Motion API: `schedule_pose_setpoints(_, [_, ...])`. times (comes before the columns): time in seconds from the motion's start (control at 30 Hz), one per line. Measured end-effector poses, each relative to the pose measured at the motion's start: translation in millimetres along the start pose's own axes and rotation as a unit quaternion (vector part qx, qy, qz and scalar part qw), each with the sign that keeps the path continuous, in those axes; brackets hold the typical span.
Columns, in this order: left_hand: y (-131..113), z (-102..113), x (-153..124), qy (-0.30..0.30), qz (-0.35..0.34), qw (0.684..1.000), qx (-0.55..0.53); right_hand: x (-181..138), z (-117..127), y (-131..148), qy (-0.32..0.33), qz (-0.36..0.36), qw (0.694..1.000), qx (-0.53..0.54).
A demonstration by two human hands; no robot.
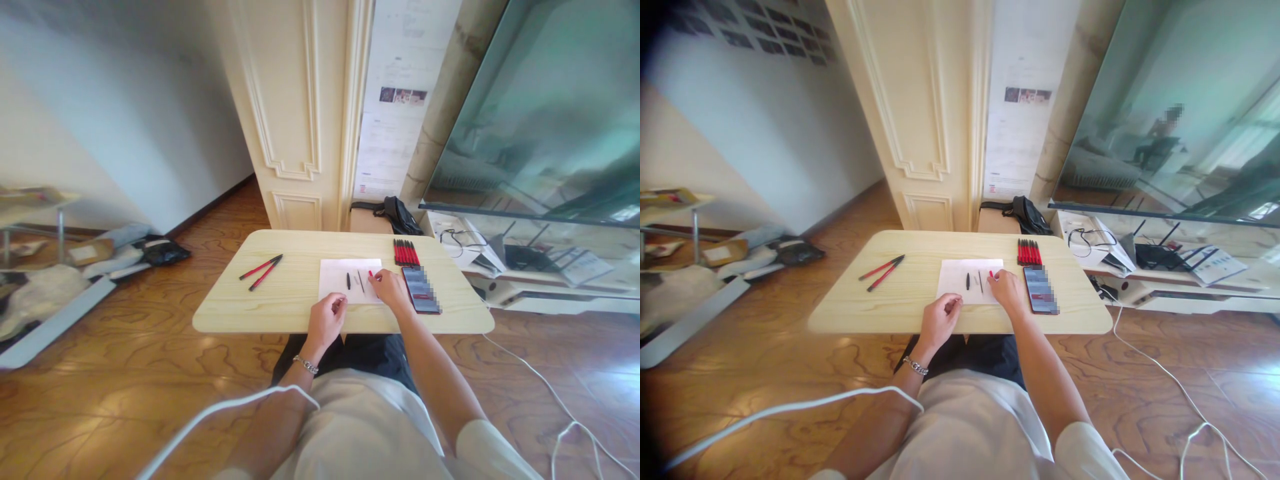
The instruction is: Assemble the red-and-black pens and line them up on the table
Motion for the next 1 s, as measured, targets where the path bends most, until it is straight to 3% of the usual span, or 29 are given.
schedule_pose_setpoints(0.3, [-1, 0, 0, -0.004, 0.007, 1.000, -0.025, 6, -2, 1, 0.015, -0.030, 0.999, -0.005])
schedule_pose_setpoints(0.47, [-3, 1, 2, -0.013, 0.027, 0.998, -0.055, -1, 8, 7, -0.022, -0.002, 0.989, 0.146])
schedule_pose_setpoints(0.67, [-15, -7, 9, 0.000, 0.034, 0.988, -0.151, -29, 17, 40, -0.004, 0.090, 0.927, 0.365])
schedule_pose_setpoints(0.83, [-10, -19, 12, 0.005, 0.048, 0.973, -0.226, -50, 17, 54, -0.003, 0.104, 0.912, 0.398])
schedule_pose_setpoints(1.0, [2, -24, 11, -0.005, 0.078, 0.952, -0.296, -40, 12, 41, 0.001, 0.113, 0.918, 0.379])
Point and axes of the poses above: each hand's wrist, its own x-axis towards the middle knuckle, its own z-axis out of the back of the hand, y = z × x, the point moved 1 cm from there along x, towards the middle knuckle, and after that the axes turned 13 degrees about -x, right-handed, at the moved point
